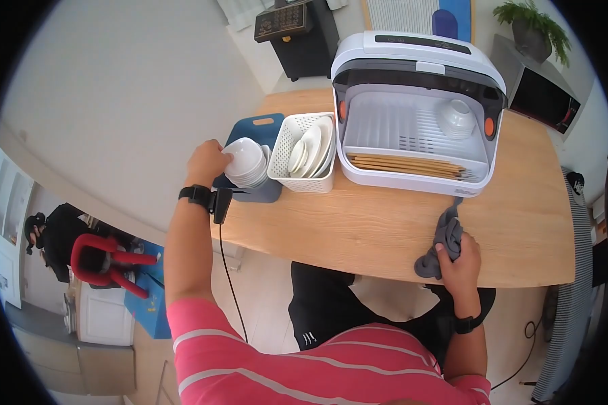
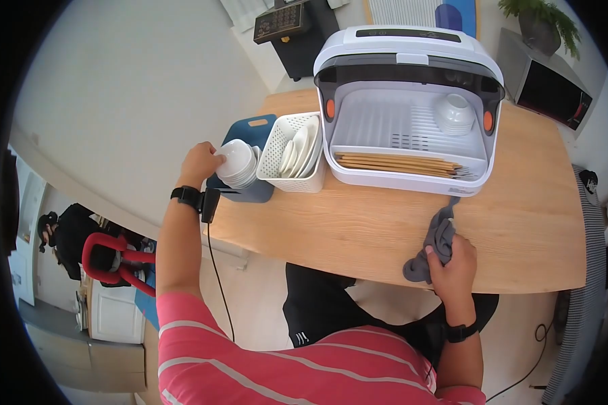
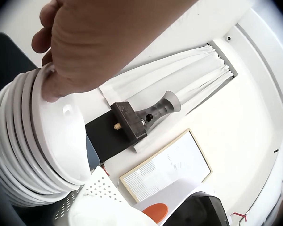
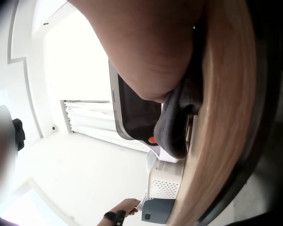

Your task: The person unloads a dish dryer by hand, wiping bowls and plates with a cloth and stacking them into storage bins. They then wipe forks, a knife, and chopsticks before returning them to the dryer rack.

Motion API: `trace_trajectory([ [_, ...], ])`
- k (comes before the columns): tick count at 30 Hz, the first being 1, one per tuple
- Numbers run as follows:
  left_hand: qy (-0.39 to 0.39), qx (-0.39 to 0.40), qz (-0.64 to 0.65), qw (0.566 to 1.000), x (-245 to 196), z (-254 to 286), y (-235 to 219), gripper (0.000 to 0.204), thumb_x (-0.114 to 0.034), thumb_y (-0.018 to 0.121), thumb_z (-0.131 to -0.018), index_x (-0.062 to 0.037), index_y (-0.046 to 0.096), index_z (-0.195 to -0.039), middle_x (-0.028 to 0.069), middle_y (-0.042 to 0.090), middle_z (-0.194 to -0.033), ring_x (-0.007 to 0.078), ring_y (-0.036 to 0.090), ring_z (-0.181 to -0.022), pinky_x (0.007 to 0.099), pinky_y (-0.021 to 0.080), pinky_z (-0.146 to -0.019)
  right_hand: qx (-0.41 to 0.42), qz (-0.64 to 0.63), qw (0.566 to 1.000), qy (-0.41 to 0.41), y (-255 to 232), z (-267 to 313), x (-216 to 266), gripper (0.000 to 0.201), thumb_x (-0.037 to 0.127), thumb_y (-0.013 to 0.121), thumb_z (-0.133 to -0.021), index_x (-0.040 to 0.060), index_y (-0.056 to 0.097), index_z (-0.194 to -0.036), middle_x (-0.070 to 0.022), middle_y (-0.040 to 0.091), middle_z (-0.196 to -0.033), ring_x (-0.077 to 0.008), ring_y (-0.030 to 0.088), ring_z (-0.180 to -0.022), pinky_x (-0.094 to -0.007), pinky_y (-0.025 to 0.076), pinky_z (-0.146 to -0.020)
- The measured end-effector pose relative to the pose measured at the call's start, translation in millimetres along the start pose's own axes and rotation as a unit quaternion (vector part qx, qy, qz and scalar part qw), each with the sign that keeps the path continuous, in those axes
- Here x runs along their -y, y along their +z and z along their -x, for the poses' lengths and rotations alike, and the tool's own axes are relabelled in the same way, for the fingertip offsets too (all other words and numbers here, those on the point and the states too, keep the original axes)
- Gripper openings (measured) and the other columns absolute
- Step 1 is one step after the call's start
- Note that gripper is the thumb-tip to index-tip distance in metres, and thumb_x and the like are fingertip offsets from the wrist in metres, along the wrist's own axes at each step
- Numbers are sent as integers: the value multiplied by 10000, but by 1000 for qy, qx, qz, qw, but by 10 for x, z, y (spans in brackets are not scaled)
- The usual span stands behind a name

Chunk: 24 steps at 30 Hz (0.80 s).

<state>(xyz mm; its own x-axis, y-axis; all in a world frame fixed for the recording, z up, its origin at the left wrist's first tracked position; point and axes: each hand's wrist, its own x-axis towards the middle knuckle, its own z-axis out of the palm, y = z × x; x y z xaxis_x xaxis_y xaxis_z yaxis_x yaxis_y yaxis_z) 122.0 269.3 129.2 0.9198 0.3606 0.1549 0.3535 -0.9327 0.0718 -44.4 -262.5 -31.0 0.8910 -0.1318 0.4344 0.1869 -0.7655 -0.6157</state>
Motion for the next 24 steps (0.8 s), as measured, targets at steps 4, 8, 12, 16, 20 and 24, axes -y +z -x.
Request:
trace_trajectory([
  [4, -29, -33, 46, 998, 114, -139, 44, 392, -291, 686, -867, -28, 677, -1158, 187, 748, -1035, 313, 738, -942, 437, 568, -832, 2, 3, 1000, 0, -49, 0, 19, 423, 174, 807, -803, -46, 612, -1108, -246, 648, -1032, -460, 589, -968, -518, 469, -865],
  [8, -45, -28, 121, 991, -63, 122, -311, 368, -265, 644, -893, -13, 646, -1161, 227, 730, -1018, 316, 738, -827, 433, 567, -776, -3, 4, 1000, 0, -44, 11, 1, 419, 166, 808, -803, -48, 613, -1106, -244, 647, -1026, -456, 591, -967, -518, 472, -863],
  [12, 38, -128, 307, 942, -302, 408, -486, 334, -214, 606, -891, 0, 633, -1145, 192, 707, -945, 267, 719, -743, 395, 559, -676, -2, 3, 1000, -8, -40, -1, 12, 417, 162, 810, -802, -49, 613, -1103, -244, 647, -1030, -454, 591, -967, -514, 474, -860],
  [16, 97, 24, 646, 757, -588, 693, -6, 395, -152, 564, -891, 42, 604, -1233, 134, 684, -1028, 247, 714, -889, 368, 578, -653, 2, -7, 1000, -1, -43, 1, 2, 420, 153, 813, -799, -49, 615, -1110, -247, 651, -1024, -457, 591, -959, -506, 477, -856],
  [20, -26, 338, 783, 522, -1216, 1450, 677, 578, -174, 544, -928, 40, 446, -1456, 206, 613, -1327, 357, 668, -1156, 567, 616, -848, 36, -56, 996, 53, -88, 3, -23, 414, 208, 776, -888, -38, 617, -1181, -228, 673, -1053, -383, 635, -990, -451, 495, -889],
  [24, -7, 474, 817, 329, -1711, 1952, 1260, 617, -304, 494, -987, 12, 397, -1508, 228, 562, -1433, 406, 615, -1250, 574, 595, -920, 50, -287, 946, 140, -240, -68, 48, 509, 395, 560, -1072, -19, 535, -1367, -128, 653, -1253, -197, 594, -1154, -337, 471, -1005],
])
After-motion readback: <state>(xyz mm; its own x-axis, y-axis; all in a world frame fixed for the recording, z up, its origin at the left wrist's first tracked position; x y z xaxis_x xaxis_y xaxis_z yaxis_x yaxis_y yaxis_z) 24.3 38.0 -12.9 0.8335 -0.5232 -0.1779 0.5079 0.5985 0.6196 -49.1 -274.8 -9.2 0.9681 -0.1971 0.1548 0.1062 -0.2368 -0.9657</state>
